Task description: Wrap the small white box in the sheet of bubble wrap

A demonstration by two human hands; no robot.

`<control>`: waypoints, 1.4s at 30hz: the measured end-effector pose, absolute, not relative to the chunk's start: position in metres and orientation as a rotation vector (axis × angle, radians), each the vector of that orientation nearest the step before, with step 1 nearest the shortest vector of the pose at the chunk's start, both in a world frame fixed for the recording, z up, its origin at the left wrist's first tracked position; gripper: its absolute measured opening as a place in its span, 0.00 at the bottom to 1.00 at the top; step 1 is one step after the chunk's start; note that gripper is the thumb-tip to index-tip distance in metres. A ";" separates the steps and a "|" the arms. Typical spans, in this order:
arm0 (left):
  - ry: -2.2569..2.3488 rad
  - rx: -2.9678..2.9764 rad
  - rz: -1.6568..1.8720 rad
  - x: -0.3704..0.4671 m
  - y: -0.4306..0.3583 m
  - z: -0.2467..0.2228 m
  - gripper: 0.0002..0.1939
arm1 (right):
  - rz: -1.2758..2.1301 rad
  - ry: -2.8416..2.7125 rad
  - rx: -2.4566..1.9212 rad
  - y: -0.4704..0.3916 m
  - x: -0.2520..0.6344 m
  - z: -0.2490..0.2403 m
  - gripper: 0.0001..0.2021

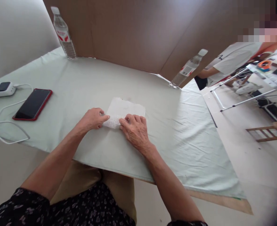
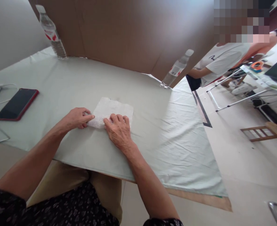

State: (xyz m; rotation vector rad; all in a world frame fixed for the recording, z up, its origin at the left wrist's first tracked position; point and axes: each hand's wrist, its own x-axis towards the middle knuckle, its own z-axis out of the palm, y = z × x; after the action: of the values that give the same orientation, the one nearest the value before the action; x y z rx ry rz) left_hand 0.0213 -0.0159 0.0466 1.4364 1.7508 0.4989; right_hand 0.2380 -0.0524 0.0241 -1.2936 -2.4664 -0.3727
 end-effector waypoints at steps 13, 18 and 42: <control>1.633 1.488 0.381 0.026 -0.006 0.047 0.18 | -0.402 -2.456 -1.268 -0.052 0.238 0.023 0.07; 1.570 1.533 0.607 0.032 -0.012 0.049 0.17 | -0.408 -2.464 -1.274 -0.052 0.238 0.023 0.07; 1.390 1.226 0.703 0.065 -0.008 0.044 0.07 | -0.390 -2.491 -1.312 -0.052 0.237 0.026 0.06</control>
State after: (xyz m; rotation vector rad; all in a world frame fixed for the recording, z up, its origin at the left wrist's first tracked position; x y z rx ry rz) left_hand 0.0652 -0.0082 0.0444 1.2263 1.3897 0.7030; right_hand 0.2367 -0.0523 0.0259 -1.3117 -2.4908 -0.3897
